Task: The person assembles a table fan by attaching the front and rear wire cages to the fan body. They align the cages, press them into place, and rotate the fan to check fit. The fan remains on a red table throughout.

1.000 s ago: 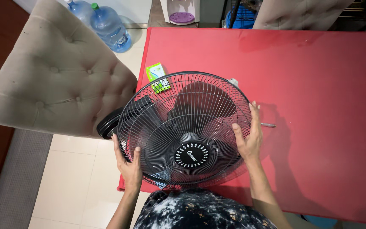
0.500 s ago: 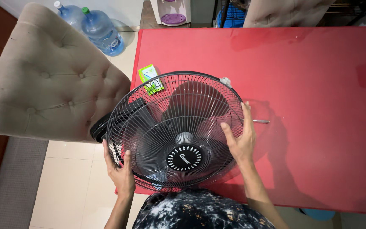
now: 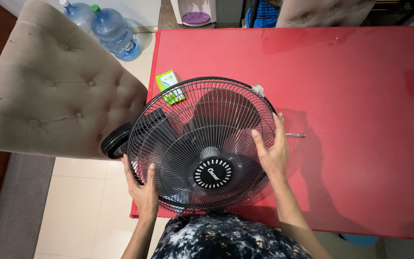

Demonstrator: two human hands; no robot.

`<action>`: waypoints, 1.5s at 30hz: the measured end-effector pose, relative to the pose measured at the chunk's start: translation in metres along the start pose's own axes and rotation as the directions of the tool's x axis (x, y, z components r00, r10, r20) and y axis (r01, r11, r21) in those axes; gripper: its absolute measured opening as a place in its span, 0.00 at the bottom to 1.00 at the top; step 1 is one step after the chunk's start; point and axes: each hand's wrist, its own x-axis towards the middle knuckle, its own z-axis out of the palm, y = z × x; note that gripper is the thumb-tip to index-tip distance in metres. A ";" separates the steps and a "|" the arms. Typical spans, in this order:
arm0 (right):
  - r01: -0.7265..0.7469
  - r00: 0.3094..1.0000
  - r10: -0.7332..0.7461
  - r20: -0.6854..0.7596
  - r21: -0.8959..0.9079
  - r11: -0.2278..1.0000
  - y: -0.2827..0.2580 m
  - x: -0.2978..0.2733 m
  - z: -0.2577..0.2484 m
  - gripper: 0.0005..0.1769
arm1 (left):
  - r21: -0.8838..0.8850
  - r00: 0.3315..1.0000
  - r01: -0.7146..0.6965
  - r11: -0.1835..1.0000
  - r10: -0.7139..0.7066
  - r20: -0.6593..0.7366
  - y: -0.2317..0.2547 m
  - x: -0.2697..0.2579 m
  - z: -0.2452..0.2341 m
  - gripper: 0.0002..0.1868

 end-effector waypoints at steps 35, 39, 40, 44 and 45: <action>0.211 0.977 -0.211 0.010 0.046 0.976 0.063 0.031 0.004 0.54 | 0.239 0.985 -0.075 0.968 0.109 -0.133 0.009 0.008 0.022 0.43; 0.218 0.976 -0.217 0.038 -0.048 0.975 0.062 0.038 0.003 0.50 | 0.220 0.986 -0.059 0.974 0.091 -0.140 0.008 0.007 0.022 0.43; 0.217 0.976 -0.215 0.035 -0.051 0.975 0.060 0.039 0.004 0.48 | 0.227 0.985 -0.064 0.972 0.098 -0.140 0.006 0.007 0.021 0.43; 0.218 0.976 -0.217 0.024 -0.055 0.974 0.046 0.044 0.005 0.43 | 0.272 0.987 -0.037 0.962 0.077 -0.140 -0.005 0.006 0.016 0.45; 0.221 0.975 -0.220 0.023 -0.054 0.974 0.043 0.046 0.005 0.42 | 0.286 0.988 -0.017 0.958 0.060 -0.141 -0.010 0.006 0.015 0.47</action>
